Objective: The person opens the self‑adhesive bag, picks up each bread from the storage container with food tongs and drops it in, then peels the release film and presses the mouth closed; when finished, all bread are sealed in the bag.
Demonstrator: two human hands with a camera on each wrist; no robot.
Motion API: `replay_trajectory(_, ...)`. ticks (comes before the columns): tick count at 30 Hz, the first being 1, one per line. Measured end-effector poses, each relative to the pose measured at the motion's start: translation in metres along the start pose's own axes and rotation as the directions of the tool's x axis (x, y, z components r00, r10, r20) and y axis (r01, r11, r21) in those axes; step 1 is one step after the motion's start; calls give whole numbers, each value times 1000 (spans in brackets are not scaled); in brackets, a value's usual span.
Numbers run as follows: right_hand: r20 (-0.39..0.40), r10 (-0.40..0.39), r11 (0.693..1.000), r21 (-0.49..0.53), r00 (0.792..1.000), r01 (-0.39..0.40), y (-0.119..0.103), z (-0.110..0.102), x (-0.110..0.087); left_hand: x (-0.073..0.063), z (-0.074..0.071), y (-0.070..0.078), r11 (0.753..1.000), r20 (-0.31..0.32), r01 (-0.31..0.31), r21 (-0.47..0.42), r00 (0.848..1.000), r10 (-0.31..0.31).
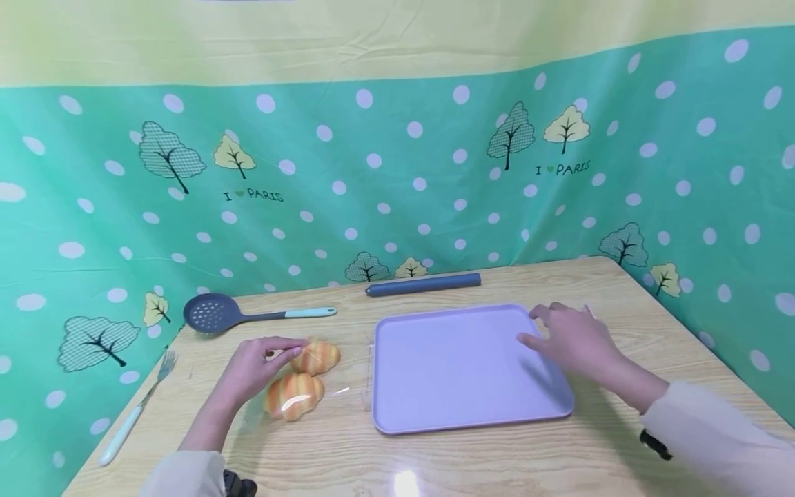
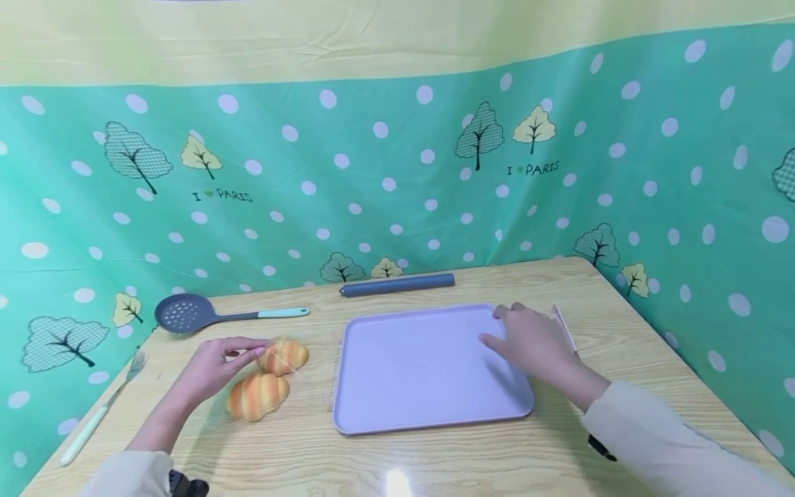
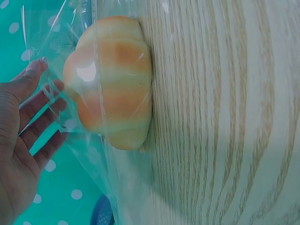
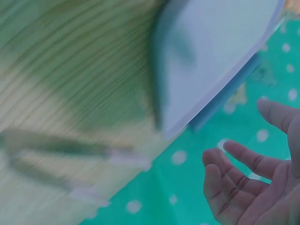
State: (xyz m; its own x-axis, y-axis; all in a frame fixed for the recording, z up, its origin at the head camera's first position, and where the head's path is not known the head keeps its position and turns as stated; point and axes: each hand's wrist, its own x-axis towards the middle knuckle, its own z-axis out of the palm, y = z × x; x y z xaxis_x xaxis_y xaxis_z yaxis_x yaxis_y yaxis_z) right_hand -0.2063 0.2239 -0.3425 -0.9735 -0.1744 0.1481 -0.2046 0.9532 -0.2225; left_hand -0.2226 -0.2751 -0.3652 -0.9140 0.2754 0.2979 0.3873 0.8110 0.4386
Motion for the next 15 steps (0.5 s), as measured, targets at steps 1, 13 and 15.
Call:
replay_trajectory(1, -9, -23, 1000, 8, 1000, 23, -8, 1, 0, 0, 0, 0, 1000, 0, -3, 2, 1000, 3)
replay_trajectory(13, -36, -223, 965, 134, 974, 226, -95, 19, 2, -2, -3, 0, 1000, 4, 3, -1, 1000, -3)
replay_trajectory(15, -36, -242, 954, 174, 970, 244, -108, 23, 3, -1, -4, -1, 1000, 4, 7, -2, 1000, -7)
